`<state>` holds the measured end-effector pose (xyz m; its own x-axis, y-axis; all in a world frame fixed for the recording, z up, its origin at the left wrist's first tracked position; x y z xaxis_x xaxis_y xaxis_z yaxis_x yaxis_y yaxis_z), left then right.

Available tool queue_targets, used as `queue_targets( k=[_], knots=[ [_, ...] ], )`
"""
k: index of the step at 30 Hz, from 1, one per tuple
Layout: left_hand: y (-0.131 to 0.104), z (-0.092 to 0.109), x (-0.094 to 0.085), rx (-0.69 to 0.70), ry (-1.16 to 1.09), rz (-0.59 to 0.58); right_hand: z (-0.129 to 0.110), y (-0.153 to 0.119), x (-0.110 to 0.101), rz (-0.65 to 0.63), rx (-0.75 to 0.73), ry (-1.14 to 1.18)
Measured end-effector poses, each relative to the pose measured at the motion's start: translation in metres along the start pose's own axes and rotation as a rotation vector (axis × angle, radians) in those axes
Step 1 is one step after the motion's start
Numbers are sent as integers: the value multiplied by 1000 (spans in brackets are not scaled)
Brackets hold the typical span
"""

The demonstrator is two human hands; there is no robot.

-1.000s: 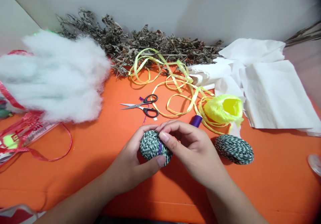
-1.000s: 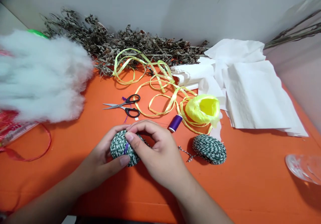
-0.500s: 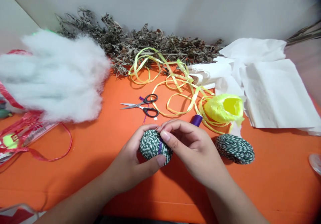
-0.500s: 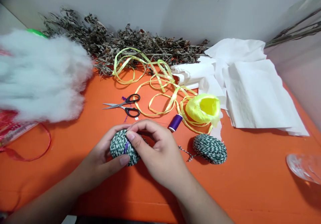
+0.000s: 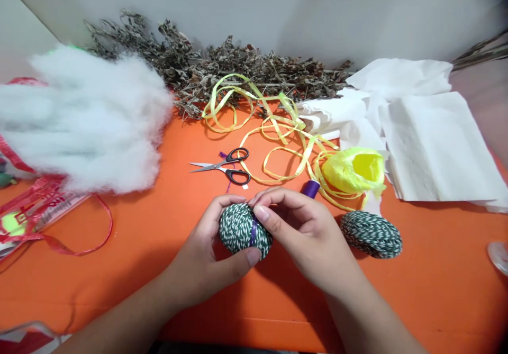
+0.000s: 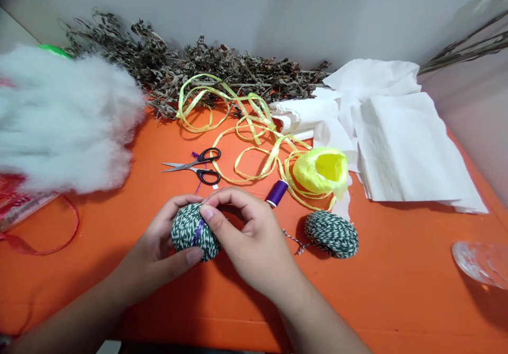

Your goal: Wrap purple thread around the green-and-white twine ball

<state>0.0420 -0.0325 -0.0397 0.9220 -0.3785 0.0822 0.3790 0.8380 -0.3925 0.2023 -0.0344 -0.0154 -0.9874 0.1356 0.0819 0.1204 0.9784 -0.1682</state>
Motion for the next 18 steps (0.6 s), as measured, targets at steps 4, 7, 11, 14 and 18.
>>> queue_targets(
  k=[4, 7, 11, 14, 18],
  knots=[
    [0, 1, 1, 4, -5, -8, -1, 0, -1, 3, -4, 2],
    [0, 2, 1, 20, 1, -8, -1, 0, 0, 3, -5, -9],
    [0, 2, 0, 32, 22, -13, 0, 0, 0, 7, -8, -5],
    [-1, 1, 0, 44, 21, -12, 1, -1, 0, 1, -6, 6],
    [0, 0, 0, 90, 11, 5, 2, -1, -1, -4, -16, 8]
  ],
)
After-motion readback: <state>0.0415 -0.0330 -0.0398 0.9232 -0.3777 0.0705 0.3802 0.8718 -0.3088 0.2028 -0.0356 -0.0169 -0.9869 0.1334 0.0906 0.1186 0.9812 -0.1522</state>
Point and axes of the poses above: each hand's wrist, its own y-axis towards the middle knuckle, its own x-axis out of the palm, z = x × y, the point moved 4 cm from there along y, towards the middle knuckle, and after that the axes turned 9 degrees about z, right-handed, at the moved point
